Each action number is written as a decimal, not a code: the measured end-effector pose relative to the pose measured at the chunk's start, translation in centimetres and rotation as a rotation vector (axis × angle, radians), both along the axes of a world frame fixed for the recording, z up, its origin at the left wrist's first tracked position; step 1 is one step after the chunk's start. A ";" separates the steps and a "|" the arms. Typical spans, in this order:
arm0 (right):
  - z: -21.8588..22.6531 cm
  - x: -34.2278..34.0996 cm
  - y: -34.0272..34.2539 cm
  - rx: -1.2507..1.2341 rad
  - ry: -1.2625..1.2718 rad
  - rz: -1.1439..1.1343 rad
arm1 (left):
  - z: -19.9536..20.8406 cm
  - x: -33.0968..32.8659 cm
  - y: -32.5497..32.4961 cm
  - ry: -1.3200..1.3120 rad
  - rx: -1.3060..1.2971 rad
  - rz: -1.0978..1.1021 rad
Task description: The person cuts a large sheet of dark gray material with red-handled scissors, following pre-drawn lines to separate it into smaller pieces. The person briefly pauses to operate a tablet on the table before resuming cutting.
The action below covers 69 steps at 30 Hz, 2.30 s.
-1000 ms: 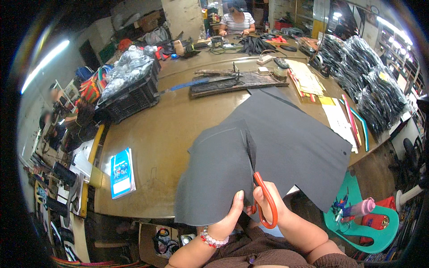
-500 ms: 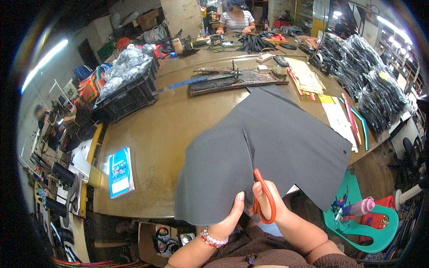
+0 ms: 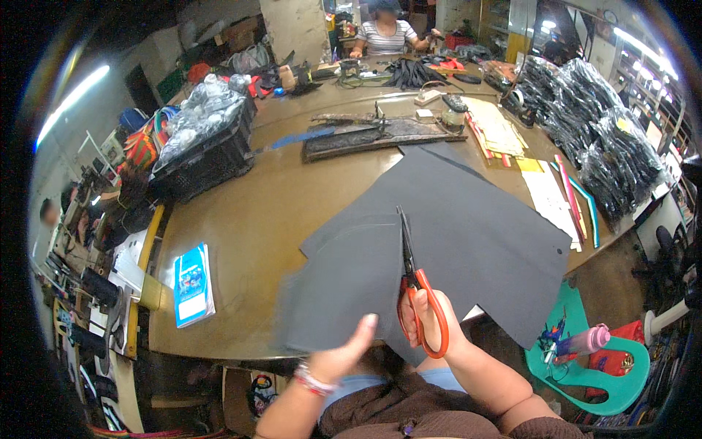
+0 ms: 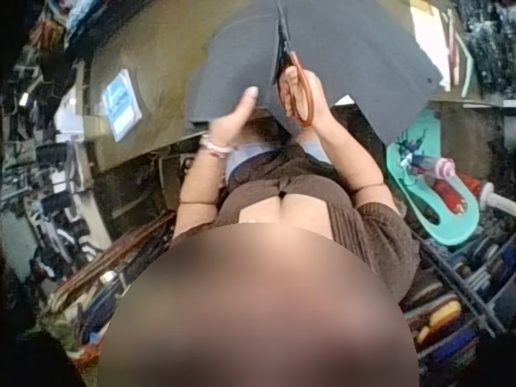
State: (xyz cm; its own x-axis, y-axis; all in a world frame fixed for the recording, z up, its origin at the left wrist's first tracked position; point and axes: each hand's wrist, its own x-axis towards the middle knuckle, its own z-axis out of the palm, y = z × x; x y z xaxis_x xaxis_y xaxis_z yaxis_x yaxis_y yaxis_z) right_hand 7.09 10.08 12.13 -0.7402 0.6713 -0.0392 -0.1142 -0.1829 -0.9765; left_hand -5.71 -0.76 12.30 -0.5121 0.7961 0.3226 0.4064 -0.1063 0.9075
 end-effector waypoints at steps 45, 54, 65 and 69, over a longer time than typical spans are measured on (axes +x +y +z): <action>-3.4 0.7 -3.1 0.364 -0.181 0.424 | -2.5 -0.1 0.1 -0.482 0.346 0.349; -3.0 0.8 -3.2 0.288 -0.181 0.449 | -2.4 0.4 0.2 -0.604 0.424 0.297; -2.7 0.7 -3.4 0.337 -0.194 0.426 | -2.2 0.7 0.1 -0.526 0.375 0.287; -2.5 0.7 -3.5 0.302 -0.132 0.433 | -2.0 0.9 0.3 -0.488 0.446 0.376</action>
